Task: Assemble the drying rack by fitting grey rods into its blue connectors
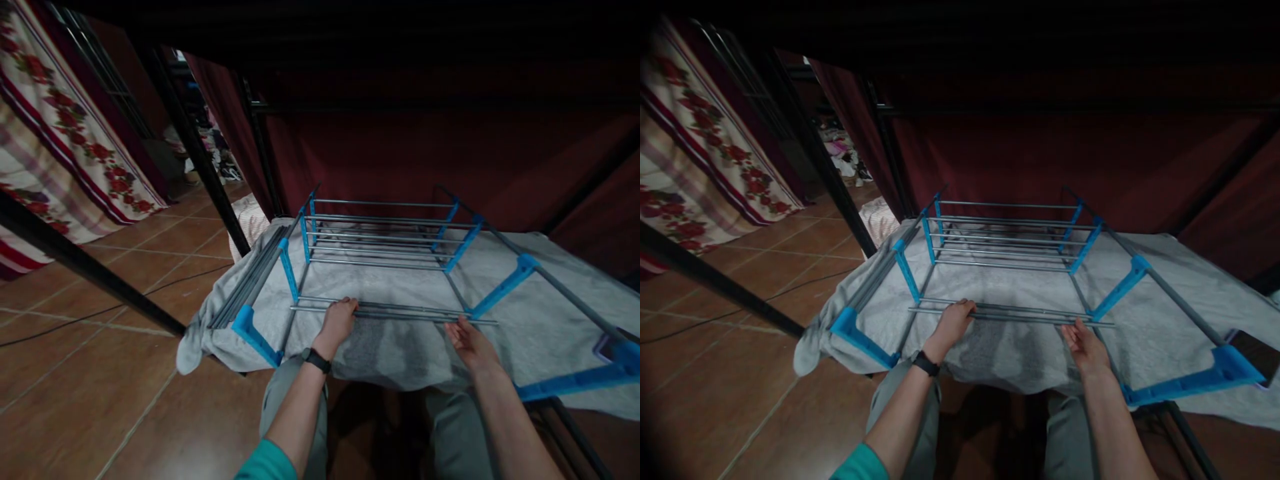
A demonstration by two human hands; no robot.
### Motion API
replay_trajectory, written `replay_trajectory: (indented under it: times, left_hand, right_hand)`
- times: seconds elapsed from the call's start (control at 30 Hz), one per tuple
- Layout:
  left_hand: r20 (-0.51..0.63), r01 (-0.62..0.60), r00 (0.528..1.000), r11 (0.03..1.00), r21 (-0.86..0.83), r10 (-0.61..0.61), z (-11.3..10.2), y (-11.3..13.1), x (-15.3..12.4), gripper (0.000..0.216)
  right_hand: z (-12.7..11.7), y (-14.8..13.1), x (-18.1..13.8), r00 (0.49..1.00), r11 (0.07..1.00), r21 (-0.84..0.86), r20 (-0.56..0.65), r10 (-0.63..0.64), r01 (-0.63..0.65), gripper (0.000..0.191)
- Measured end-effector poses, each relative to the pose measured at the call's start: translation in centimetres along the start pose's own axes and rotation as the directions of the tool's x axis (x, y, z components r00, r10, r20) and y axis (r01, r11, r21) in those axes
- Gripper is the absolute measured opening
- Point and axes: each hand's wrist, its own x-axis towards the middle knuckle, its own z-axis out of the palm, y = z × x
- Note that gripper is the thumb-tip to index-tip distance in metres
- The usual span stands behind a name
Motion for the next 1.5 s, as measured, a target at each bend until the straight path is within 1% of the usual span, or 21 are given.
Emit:
replay_trajectory:
  times: [0.1, 0.37, 0.5, 0.67, 0.77, 0.97, 1.3, 1.5]
  left_hand:
    - [0.013, 0.015, 1.0, 1.0, 0.026, -0.016, -0.2, 0.1, 0.0, 0.027]
    - [0.069, 0.055, 0.996, 0.995, 0.085, -0.061, -0.7, 0.6, -0.2, 0.031]
    - [0.066, 0.034, 0.997, 0.995, 0.09, -0.04, -0.6, 0.5, -0.2, 0.032]
    - [0.054, 0.025, 0.998, 0.996, 0.086, -0.03, -0.3, 0.3, -0.1, 0.031]
    - [0.046, 0.034, 0.998, 0.996, 0.083, -0.038, -0.2, 0.3, 0.0, 0.028]
    - [0.063, 0.053, 0.996, 0.994, 0.1, -0.06, -0.3, 0.5, 0.0, 0.024]
    - [0.113, 0.064, 0.991, 0.991, 0.118, -0.078, -0.7, 0.5, 0.1, 0.027]
    - [0.079, 0.067, 0.994, 0.99, 0.124, -0.077, -0.1, 0.0, 0.5, 0.027]
  right_hand:
    - [-0.1, 0.1, 0.3, 1.0, 1.0, -0.013, -0.015, 0.004, -0.004, 0.017]
    - [-0.6, 0.4, 0.6, 0.997, 0.997, -0.071, 0.074, -0.038, 0.043, 0.021]
    - [-0.4, 0.4, 0.3, 0.997, 0.997, -0.069, 0.067, -0.041, 0.045, 0.023]
    - [0.0, 0.3, 0.0, 0.999, 0.998, -0.037, 0.03, -0.043, 0.044, 0.02]
    - [-0.1, 0.3, 0.0, 0.997, 0.998, -0.018, 0.047, -0.063, 0.064, 0.017]
    - [-0.3, 0.4, 0.3, 0.998, 0.998, -0.023, 0.024, -0.052, 0.053, 0.021]
    - [0.2, 0.3, -0.2, 0.997, 0.998, -0.028, 0.059, -0.054, 0.056, 0.02]
    - [0.9, 0.1, -1.3, 0.998, 0.999, 0.005, 0.042, -0.042, 0.042, 0.02]
